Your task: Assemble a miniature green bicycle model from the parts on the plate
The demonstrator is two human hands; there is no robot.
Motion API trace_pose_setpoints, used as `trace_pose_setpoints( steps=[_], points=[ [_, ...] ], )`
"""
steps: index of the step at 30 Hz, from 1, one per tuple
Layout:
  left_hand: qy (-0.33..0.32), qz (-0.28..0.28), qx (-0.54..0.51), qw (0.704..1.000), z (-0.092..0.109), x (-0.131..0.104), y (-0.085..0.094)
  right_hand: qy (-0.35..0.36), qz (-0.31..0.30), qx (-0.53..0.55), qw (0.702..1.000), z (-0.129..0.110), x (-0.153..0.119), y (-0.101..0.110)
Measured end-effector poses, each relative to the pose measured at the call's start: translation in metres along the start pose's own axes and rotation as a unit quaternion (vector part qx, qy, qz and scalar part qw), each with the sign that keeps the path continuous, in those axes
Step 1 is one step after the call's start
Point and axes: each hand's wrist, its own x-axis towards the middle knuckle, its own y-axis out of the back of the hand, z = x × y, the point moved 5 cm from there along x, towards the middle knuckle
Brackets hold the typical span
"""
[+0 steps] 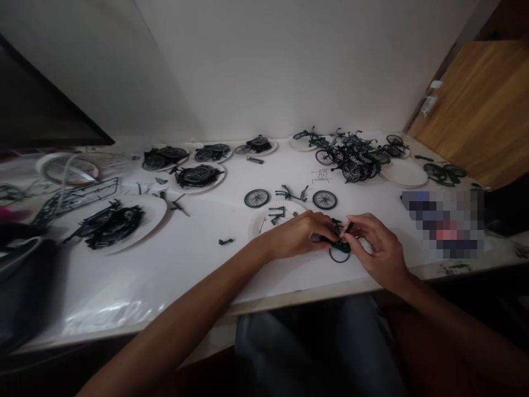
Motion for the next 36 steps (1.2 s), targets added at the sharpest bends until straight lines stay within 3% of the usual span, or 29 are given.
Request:
trace_pose_setpoints(
  steps=[13, 22, 36],
  points=[
    [0.003, -0.012, 0.003, 1.000, 0.001, 0.001, 0.000, 0.042, 0.006, -0.080, 0.996, -0.003, -0.001, 0.000],
    [-0.002, 0.015, 0.010, 1.000, -0.002, 0.001, 0.000, 0.051, -0.008, -0.066, 0.996, -0.002, 0.000, -0.002],
    [-0.001, -0.011, 0.007, 1.000, 0.002, 0.001, 0.001, 0.105, -0.010, -0.095, 0.990, -0.014, 0.002, -0.002]
  ],
)
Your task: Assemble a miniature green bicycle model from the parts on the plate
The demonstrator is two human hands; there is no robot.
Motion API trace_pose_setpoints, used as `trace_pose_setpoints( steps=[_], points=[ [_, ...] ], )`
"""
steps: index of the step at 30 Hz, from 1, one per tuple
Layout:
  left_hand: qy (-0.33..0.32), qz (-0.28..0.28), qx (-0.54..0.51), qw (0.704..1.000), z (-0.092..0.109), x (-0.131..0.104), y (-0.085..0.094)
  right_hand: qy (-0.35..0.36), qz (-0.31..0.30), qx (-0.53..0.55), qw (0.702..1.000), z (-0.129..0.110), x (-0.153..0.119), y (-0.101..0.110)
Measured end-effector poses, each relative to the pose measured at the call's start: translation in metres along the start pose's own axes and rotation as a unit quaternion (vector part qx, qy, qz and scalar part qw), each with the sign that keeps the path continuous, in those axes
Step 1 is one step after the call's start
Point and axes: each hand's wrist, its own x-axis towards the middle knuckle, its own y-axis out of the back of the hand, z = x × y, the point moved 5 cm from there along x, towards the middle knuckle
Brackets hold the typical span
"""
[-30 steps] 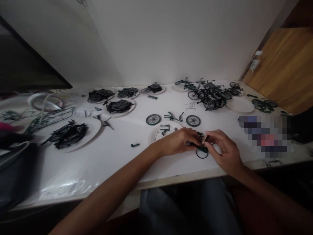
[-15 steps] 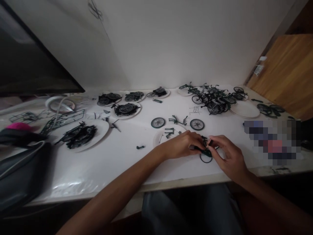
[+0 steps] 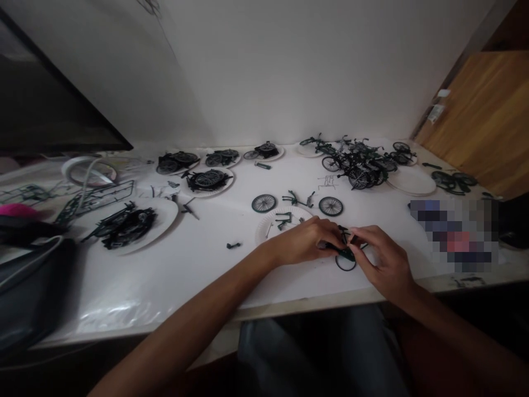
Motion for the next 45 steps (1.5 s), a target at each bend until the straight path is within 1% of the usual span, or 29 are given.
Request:
trace_pose_setpoints(
  steps=[7, 11, 13, 17, 19, 22, 27, 29, 33, 35, 37, 40, 43, 45],
  points=[
    [-0.008, 0.008, -0.008, 1.000, 0.000, -0.001, 0.000, 0.000, 0.000, 0.012, 1.000, 0.002, 0.000, 0.000],
    [-0.003, 0.004, 0.002, 1.000, -0.001, -0.001, 0.000, 0.001, -0.016, 0.015, 1.000, 0.003, 0.003, 0.000],
    [-0.001, 0.003, 0.010, 1.000, -0.002, -0.001, 0.000, -0.012, -0.021, 0.016, 1.000, 0.003, 0.004, 0.001],
    [-0.003, 0.009, 0.002, 1.000, -0.004, -0.002, -0.001, -0.073, -0.013, 0.042, 0.996, 0.009, 0.002, 0.000],
    [-0.006, 0.009, 0.005, 1.000, -0.004, -0.002, -0.001, -0.085, -0.006, 0.044, 0.995, 0.011, 0.001, 0.000],
    [-0.006, 0.005, 0.008, 1.000, -0.002, -0.001, -0.001, -0.063, 0.002, 0.026, 0.998, 0.008, 0.005, -0.001],
    [0.001, 0.015, -0.004, 1.000, -0.002, -0.001, 0.000, 0.018, -0.017, 0.007, 1.000, -0.007, 0.018, 0.002],
    [0.005, 0.020, -0.011, 1.000, -0.003, -0.001, -0.001, 0.009, -0.022, 0.012, 1.000, -0.009, 0.020, 0.004],
    [0.005, 0.018, -0.020, 1.000, -0.005, -0.001, -0.002, -0.050, -0.023, 0.031, 0.998, -0.004, 0.021, 0.008],
    [-0.002, 0.019, -0.016, 1.000, -0.004, -0.002, -0.002, -0.038, -0.014, 0.040, 0.998, -0.004, 0.021, 0.009],
    [-0.006, 0.019, -0.012, 1.000, -0.002, -0.002, -0.001, -0.003, -0.013, 0.021, 1.000, -0.007, 0.023, 0.009],
    [-0.003, 0.023, -0.010, 1.000, -0.002, -0.001, -0.001, 0.033, -0.041, -0.003, 0.999, -0.011, 0.027, 0.008],
    [-0.001, 0.029, -0.008, 1.000, -0.003, -0.001, -0.001, 0.010, -0.069, 0.006, 0.998, -0.011, 0.031, 0.009],
    [0.002, 0.024, -0.007, 1.000, -0.004, -0.001, -0.001, -0.016, -0.068, 0.005, 0.998, -0.009, 0.033, 0.011]
  ],
)
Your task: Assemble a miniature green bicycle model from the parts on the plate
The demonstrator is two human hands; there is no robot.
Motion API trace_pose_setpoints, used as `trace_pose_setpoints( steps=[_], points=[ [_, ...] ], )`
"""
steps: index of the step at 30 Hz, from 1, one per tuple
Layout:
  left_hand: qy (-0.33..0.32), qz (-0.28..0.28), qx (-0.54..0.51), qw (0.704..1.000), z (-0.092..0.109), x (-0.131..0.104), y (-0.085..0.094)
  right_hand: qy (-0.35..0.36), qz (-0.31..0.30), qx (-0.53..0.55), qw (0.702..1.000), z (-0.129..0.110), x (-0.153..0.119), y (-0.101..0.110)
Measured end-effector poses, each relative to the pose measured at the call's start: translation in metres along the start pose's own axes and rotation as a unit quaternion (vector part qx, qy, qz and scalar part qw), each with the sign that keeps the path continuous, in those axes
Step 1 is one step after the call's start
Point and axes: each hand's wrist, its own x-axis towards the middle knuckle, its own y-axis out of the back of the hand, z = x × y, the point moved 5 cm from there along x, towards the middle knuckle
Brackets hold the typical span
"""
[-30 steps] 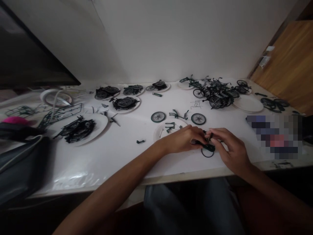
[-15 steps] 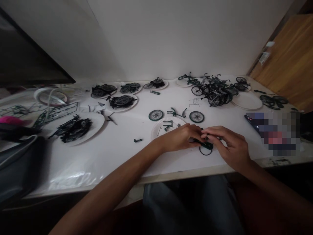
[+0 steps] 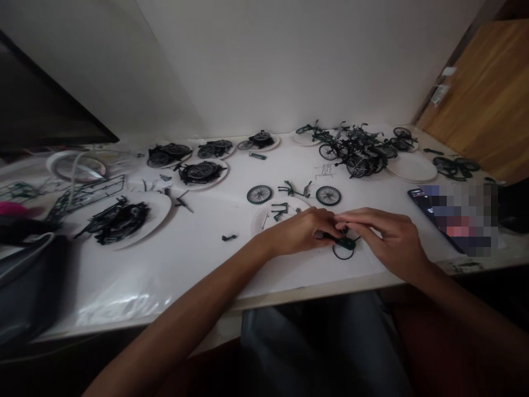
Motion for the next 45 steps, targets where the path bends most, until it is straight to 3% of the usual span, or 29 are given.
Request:
trace_pose_setpoints(
  steps=[6, 10, 13, 16, 23, 28, 32, 36, 45],
  points=[
    [0.011, -0.016, -0.010, 1.000, 0.001, -0.001, -0.001, 0.003, 0.037, 0.009, 0.999, 0.002, 0.000, 0.001],
    [0.015, -0.007, 0.003, 1.000, 0.002, 0.000, 0.000, 0.015, 0.012, 0.011, 1.000, -0.001, 0.000, -0.001],
    [0.014, -0.003, 0.013, 1.000, 0.002, 0.001, 0.000, -0.058, -0.027, 0.038, 0.997, 0.001, 0.001, 0.000],
    [0.010, -0.012, 0.007, 1.000, 0.001, 0.001, -0.001, -0.113, -0.021, 0.044, 0.992, 0.003, 0.001, 0.002],
    [0.000, -0.011, 0.022, 1.000, 0.003, 0.001, 0.000, -0.048, 0.036, 0.020, 0.998, 0.000, 0.001, -0.006],
    [0.007, -0.002, 0.013, 1.000, 0.002, 0.000, -0.001, 0.003, 0.000, 0.000, 1.000, -0.004, 0.002, -0.005],
    [0.006, 0.000, 0.017, 1.000, 0.002, 0.001, -0.001, -0.065, -0.058, 0.021, 0.996, -0.003, 0.004, -0.001],
    [0.006, -0.016, 0.021, 1.000, 0.005, 0.001, 0.001, -0.131, -0.043, 0.010, 0.990, -0.003, 0.007, 0.002],
    [-0.006, 0.001, 0.025, 1.000, 0.001, 0.000, -0.001, -0.126, 0.004, -0.014, 0.992, -0.003, 0.006, -0.003]
  ],
)
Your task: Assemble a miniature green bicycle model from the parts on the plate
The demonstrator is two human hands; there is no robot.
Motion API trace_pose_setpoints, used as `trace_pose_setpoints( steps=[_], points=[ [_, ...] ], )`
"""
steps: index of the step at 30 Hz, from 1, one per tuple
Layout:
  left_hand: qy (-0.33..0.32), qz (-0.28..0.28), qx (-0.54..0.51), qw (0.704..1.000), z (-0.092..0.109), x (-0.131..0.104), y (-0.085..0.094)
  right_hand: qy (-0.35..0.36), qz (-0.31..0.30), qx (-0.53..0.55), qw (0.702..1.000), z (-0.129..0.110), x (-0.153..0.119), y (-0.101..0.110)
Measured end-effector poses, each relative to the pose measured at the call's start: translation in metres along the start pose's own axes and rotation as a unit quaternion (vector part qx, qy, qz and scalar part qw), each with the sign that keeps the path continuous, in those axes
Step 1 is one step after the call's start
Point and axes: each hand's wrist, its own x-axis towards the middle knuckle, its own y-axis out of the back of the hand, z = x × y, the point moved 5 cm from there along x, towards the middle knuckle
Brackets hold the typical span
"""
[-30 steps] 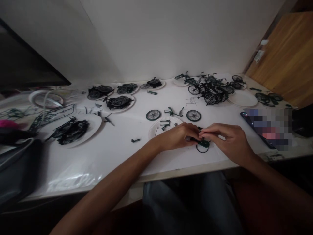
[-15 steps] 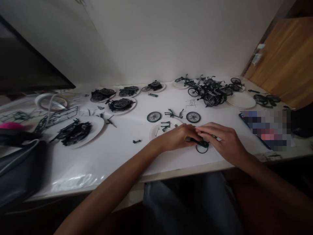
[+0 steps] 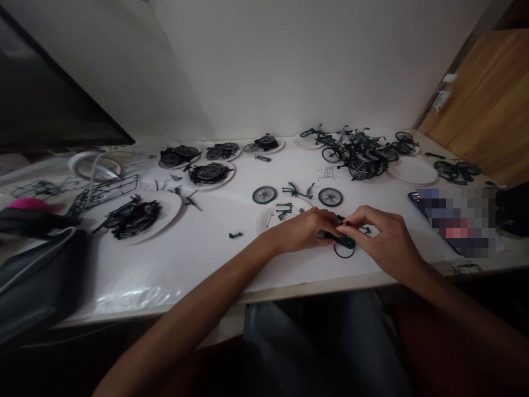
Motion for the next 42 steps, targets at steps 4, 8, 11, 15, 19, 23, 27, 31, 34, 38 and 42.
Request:
trace_pose_setpoints(
  steps=[4, 8, 11, 15, 19, 23, 27, 31, 34, 38, 42],
  points=[
    [0.001, -0.010, 0.003, 1.000, 0.004, 0.002, 0.001, 0.038, -0.013, -0.006, 0.999, 0.000, -0.004, -0.002],
    [0.008, -0.017, 0.008, 1.000, 0.006, 0.003, 0.003, 0.058, -0.037, -0.006, 0.998, 0.000, -0.004, -0.002],
    [0.013, -0.014, 0.009, 1.000, 0.006, 0.003, 0.003, 0.030, -0.051, 0.007, 0.998, 0.001, -0.004, -0.001],
    [0.009, -0.018, 0.016, 1.000, 0.006, 0.001, 0.002, 0.006, -0.050, 0.004, 0.999, 0.000, -0.005, 0.000],
    [0.009, -0.014, 0.024, 1.000, 0.003, 0.000, 0.002, 0.018, -0.037, -0.021, 0.999, 0.000, -0.006, -0.002],
    [0.000, -0.009, 0.037, 0.999, 0.001, -0.001, 0.000, 0.036, -0.014, -0.027, 0.999, 0.000, -0.008, -0.001],
    [0.010, -0.011, 0.035, 0.999, 0.002, -0.001, 0.000, 0.024, 0.011, -0.039, 0.999, 0.002, -0.008, -0.002],
    [0.011, -0.013, 0.033, 0.999, 0.004, 0.000, 0.001, 0.031, 0.018, -0.037, 0.999, 0.003, -0.006, -0.005],
    [0.011, -0.009, 0.038, 0.999, 0.004, 0.000, 0.000, 0.025, 0.023, -0.039, 0.999, 0.003, -0.007, -0.007],
    [0.019, -0.006, 0.043, 0.999, 0.003, 0.000, -0.001, 0.015, 0.032, -0.052, 0.998, 0.002, -0.011, -0.009],
    [0.031, -0.005, 0.052, 0.998, 0.004, 0.000, -0.002, 0.022, 0.035, -0.073, 0.996, 0.001, -0.015, -0.011]
  ],
)
